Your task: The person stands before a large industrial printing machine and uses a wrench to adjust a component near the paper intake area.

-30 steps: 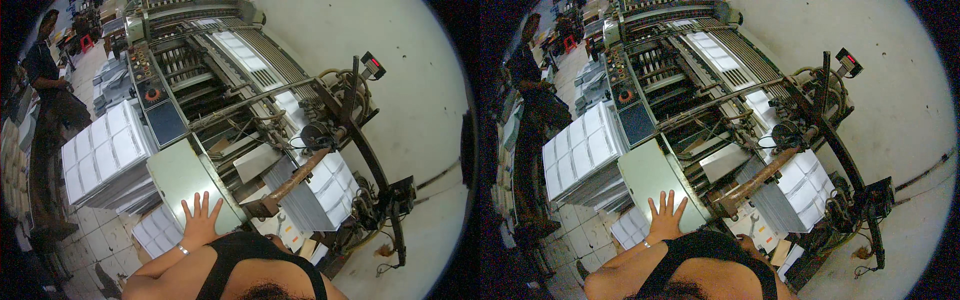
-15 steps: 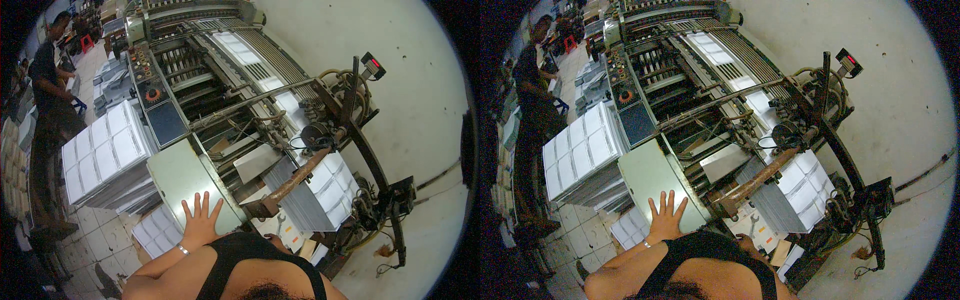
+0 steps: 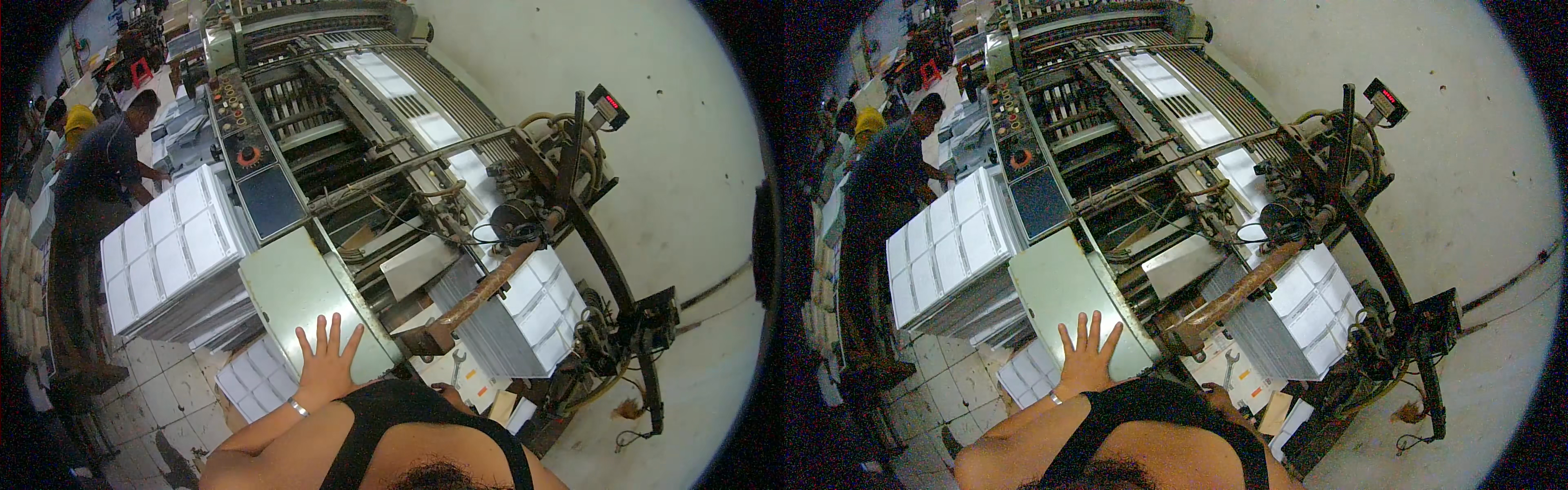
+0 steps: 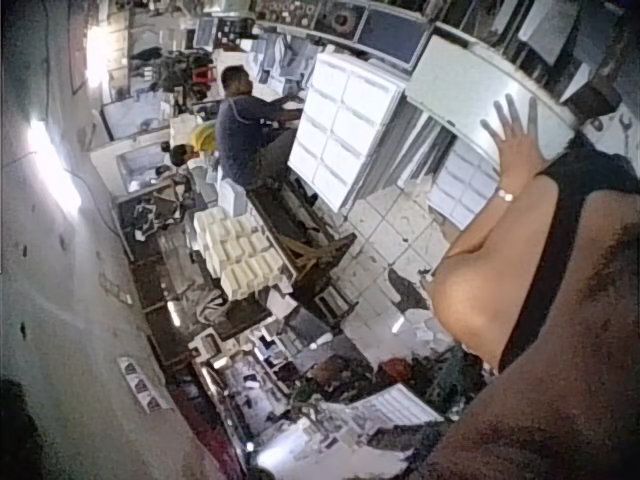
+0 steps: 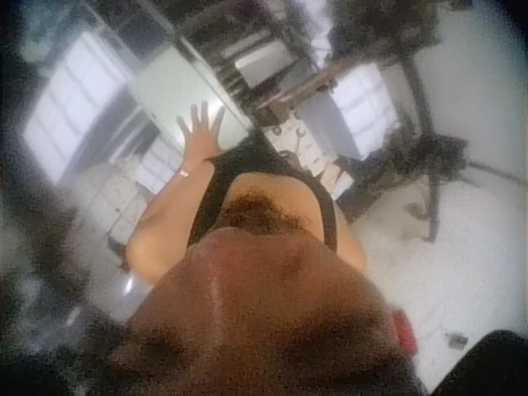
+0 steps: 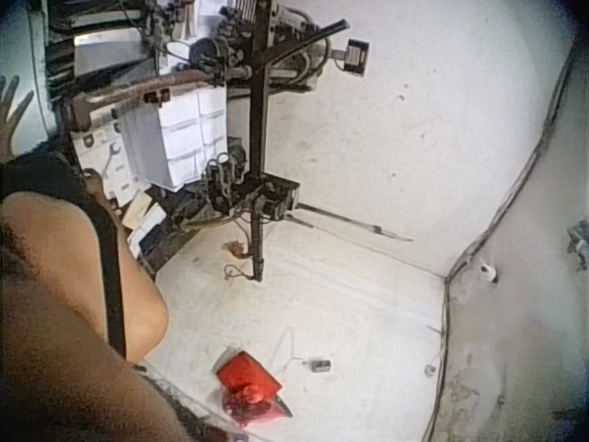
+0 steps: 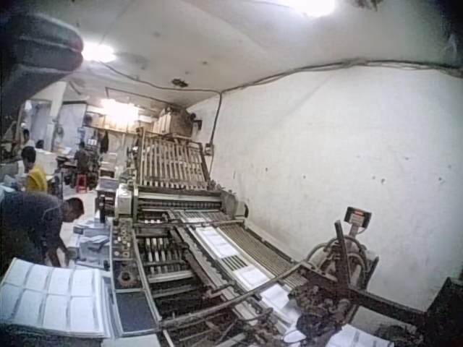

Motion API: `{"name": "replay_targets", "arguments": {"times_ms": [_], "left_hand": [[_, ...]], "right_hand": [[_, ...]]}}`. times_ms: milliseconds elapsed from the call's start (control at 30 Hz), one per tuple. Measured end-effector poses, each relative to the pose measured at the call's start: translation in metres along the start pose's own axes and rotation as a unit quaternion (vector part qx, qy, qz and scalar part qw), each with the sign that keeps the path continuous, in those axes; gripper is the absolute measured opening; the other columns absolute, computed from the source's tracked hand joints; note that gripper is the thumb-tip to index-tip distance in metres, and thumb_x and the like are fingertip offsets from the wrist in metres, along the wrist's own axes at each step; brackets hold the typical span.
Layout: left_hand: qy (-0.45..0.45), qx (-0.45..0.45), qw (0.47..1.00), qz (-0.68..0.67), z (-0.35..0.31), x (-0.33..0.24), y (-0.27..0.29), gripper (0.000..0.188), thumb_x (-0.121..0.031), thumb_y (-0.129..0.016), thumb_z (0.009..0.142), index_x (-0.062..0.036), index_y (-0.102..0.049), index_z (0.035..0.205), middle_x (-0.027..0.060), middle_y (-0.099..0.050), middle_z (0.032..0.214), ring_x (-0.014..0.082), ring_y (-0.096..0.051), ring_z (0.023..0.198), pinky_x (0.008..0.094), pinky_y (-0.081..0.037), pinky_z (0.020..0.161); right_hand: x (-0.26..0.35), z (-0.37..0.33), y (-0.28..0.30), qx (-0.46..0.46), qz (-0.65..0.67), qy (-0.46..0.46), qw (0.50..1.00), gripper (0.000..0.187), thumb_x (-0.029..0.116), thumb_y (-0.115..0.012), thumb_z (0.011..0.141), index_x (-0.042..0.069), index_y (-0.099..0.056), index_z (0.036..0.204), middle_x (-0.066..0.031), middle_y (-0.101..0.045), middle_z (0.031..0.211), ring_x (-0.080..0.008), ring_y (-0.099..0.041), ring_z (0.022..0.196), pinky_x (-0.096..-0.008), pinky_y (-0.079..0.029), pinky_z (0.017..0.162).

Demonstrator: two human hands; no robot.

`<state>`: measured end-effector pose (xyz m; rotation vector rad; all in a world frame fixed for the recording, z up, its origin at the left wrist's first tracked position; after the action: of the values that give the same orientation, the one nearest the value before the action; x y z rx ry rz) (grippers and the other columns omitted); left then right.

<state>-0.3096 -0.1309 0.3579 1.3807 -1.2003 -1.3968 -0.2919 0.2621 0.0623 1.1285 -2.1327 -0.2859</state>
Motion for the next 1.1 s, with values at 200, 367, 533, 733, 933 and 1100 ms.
{"name": "replay_targets", "arguments": {"times_ms": [200, 367, 533, 733, 933, 1100], "left_hand": [[-0.001, 0.000, 1.000, -0.003, 0.000, 0.000, -0.002, 0.112, -0.088, -0.053, 0.075, -0.0196, -0.029, 0.160, 0.0284, -0.016, 0.164, 0.0504, -0.005, 0.152, 0.0792, 0.003, 0.109], [0.000, -0.002, 1.000, -0.009, 0.000, -0.001, -0.003, 0.112, -0.088, -0.054, 0.075, -0.0198, -0.029, 0.161, 0.0284, -0.015, 0.164, 0.0507, -0.004, 0.152, 0.0790, 0.005, 0.109], [0.002, -0.001, 1.000, -0.016, 0.000, 0.000, -0.001, 0.112, -0.088, -0.054, 0.075, -0.0194, -0.028, 0.161, 0.0286, -0.015, 0.165, 0.0508, -0.004, 0.152, 0.0790, 0.005, 0.109], [-0.004, 0.000, 1.000, -0.024, 0.001, -0.001, 0.001, 0.113, -0.087, -0.056, 0.075, -0.0188, -0.028, 0.161, 0.0288, -0.016, 0.164, 0.0512, -0.005, 0.152, 0.0793, 0.004, 0.109], [-0.003, -0.005, 1.000, -0.026, 0.000, 0.000, 0.002, 0.112, -0.087, -0.056, 0.075, -0.0187, -0.030, 0.160, 0.0292, -0.018, 0.164, 0.0514, -0.006, 0.152, 0.0795, 0.004, 0.109], [-0.006, -0.009, 1.000, -0.025, 0.001, -0.001, 0.002, 0.111, -0.087, -0.056, 0.075, -0.0187, -0.030, 0.160, 0.0293, -0.019, 0.163, 0.0514, -0.007, 0.152, 0.0796, 0.004, 0.109]], "right_hand": [[-0.007, 0.009, -0.002, -0.007, -0.009, 0.041, 0.999, 0.062, 0.050, -0.075, 0.087, 0.009, -0.063, 0.132, -0.0168, -0.076, 0.101, -0.0263, -0.074, 0.089, -0.0378, -0.058, 0.081], [-0.016, 0.012, -0.004, -0.009, 0.003, 0.034, 0.999, 0.062, 0.050, -0.077, 0.086, 0.008, -0.064, 0.130, -0.0159, -0.076, 0.094, -0.0249, -0.074, 0.084, -0.0368, -0.058, 0.076], [-0.008, 0.007, -0.002, -0.025, -0.002, 0.040, 0.999, 0.058, 0.047, -0.078, 0.086, 0.008, -0.066, 0.127, -0.0157, -0.076, 0.088, -0.0232, -0.073, 0.081, -0.0357, -0.058, 0.073], [-0.010, 0.005, -0.005, -0.030, 0.021, 0.019, 0.999, 0.055, 0.046, -0.077, 0.088, 0.008, -0.067, 0.127, -0.0133, -0.076, 0.089, -0.0225, -0.073, 0.080, -0.0346, -0.057, 0.072], [0.005, 0.000, -0.001, -0.008, 0.018, 0.010, 1.000, 0.056, 0.046, -0.076, 0.088, 0.008, -0.065, 0.128, -0.0131, -0.076, 0.091, -0.0222, -0.073, 0.080, -0.0353, -0.057, 0.072], [-0.002, 0.003, 0.000, -0.015, -0.020, 0.005, 1.000, 0.059, 0.048, -0.076, 0.087, 0.008, -0.065, 0.130, -0.0143, -0.077, 0.096, -0.0226, -0.073, 0.083, -0.0357, -0.057, 0.075]]}}
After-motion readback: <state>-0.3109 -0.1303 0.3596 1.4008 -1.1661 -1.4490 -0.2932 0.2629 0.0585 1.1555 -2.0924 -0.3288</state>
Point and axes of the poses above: each hand's wrist, its own z-axis towards the middle knuckle, its own y-axis out of the back of the hand, x = y × z, the point moved 7 cm from there along z, towards the middle knuckle
